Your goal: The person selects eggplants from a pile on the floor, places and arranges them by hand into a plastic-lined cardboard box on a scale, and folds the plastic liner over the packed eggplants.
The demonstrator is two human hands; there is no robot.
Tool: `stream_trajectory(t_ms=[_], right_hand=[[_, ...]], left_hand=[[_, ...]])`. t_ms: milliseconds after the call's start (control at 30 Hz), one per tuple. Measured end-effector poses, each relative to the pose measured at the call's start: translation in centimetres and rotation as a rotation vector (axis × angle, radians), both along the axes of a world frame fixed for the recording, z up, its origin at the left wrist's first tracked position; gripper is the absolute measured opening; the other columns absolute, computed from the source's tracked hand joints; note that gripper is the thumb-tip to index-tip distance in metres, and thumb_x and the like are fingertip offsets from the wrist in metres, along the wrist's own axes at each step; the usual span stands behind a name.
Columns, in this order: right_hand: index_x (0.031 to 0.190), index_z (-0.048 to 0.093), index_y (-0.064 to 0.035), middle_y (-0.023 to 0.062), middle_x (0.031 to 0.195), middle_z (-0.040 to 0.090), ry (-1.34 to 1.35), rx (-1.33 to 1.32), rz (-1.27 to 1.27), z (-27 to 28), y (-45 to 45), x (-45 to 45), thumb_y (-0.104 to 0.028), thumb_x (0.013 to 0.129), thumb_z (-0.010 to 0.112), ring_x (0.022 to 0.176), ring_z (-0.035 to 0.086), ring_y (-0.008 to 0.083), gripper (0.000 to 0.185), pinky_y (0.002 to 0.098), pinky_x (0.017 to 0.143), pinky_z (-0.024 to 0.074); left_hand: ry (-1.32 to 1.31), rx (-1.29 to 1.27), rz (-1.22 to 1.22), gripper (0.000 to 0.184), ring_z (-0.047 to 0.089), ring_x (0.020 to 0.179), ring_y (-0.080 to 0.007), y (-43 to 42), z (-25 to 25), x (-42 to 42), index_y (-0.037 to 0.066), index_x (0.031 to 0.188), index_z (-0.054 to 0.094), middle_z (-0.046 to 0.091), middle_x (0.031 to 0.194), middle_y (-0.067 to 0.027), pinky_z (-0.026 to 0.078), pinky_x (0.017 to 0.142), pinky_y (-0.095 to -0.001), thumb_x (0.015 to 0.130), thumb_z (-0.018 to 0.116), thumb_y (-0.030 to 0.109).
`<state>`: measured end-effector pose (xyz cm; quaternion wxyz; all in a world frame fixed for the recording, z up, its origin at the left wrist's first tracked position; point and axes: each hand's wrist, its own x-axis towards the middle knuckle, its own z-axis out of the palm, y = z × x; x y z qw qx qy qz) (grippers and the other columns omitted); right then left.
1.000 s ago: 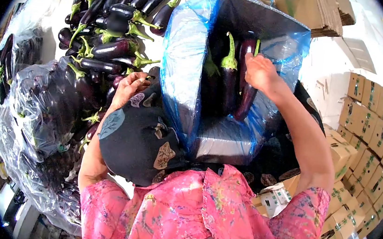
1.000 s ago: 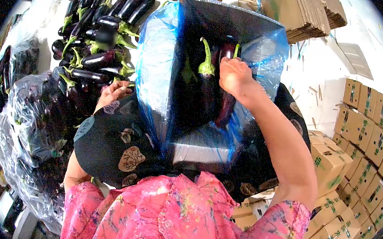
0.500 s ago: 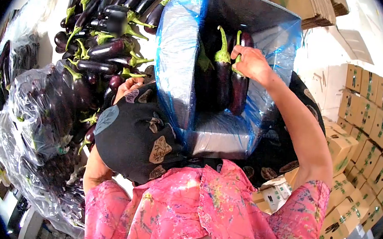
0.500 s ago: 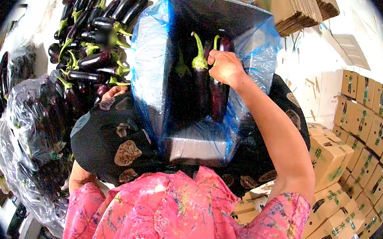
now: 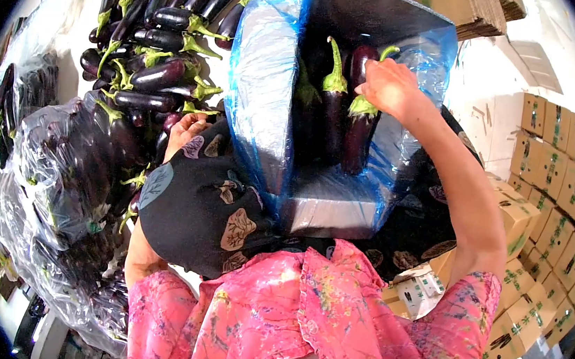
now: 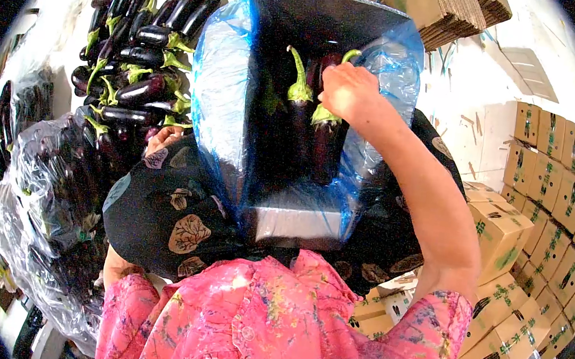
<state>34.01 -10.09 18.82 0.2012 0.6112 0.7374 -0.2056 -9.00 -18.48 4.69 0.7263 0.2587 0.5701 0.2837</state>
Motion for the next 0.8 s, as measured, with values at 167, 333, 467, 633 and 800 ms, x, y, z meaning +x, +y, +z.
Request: stream_trajectory(t_ms=[167, 333, 467, 633, 800], right_hand=[[0.096, 0.070, -0.0038, 0.0200, 0.097, 0.072, -0.127, -0.038, 0.123, -2.5, 0.9, -0.5, -0.009, 0.086, 0.060, 0.093, 0.070, 0.0379, 0.016, 0.0469, 0.077, 0.0563], [0.104, 0.061, 0.0003, 0.0188, 0.089, 0.071, -0.079, 0.039, 0.071, -4.8, 0.3, 0.7, -0.018, 0.091, 0.061, 0.089, 0.070, 0.0355, 0.023, 0.0473, 0.073, 0.0549], [0.108, 0.058, -0.0012, 0.0125, 0.075, 0.067, 0.225, 0.626, 0.436, -2.5, -2.5, 2.3, -0.038, 0.087, 0.071, 0.073, 0.069, 0.0278, 0.044, 0.0400, 0.060, 0.0520], [0.095, 0.056, -0.0060, 0.0031, 0.061, 0.058, -0.069, 0.684, 0.456, -6.9, -1.7, 2.8, -0.021, 0.086, 0.064, 0.054, 0.061, 0.0252, 0.019, 0.0349, 0.049, 0.0461], [0.094, 0.060, -0.0025, 0.0081, 0.071, 0.060, 0.008, 0.519, 0.437, -5.2, -1.6, 2.8, -0.011, 0.086, 0.056, 0.065, 0.062, 0.0275, 0.012, 0.0385, 0.054, 0.0480]], left_hand=[[-0.046, 0.012, -0.019, 0.011, 0.061, 0.079, -0.0105, -0.7, -2.8, -1.5, 0.004, 0.106, 0.062, 0.065, 0.091, -0.0014, 0.049, 0.072, -0.0243, 0.099, 0.060, 0.012], [-0.020, 0.022, -0.030, 0.011, 0.060, 0.078, -0.0104, -1.8, -3.7, -2.7, 0.004, 0.105, 0.063, 0.064, 0.090, -0.0010, 0.049, 0.071, -0.0241, 0.099, 0.060, 0.012], [0.002, 0.051, 0.072, 0.016, 0.063, 0.081, -0.0113, -2.2, -3.8, -1.6, 0.002, 0.110, 0.065, 0.068, 0.091, -0.0041, 0.051, 0.072, -0.0250, 0.099, 0.061, 0.013], [0.169, -0.054, 0.029, 0.016, 0.063, 0.078, -0.0112, -0.2, -2.0, -0.4, 0.004, 0.111, 0.062, 0.070, 0.096, -0.0080, 0.050, 0.069, -0.0247, 0.100, 0.060, 0.016], [0.243, -0.003, -0.053, 0.016, 0.060, 0.076, -0.0100, 1.0, 0.3, 0.9, 0.006, 0.112, 0.060, 0.067, 0.092, -0.0047, 0.050, 0.069, -0.0246, 0.100, 0.059, 0.016]])
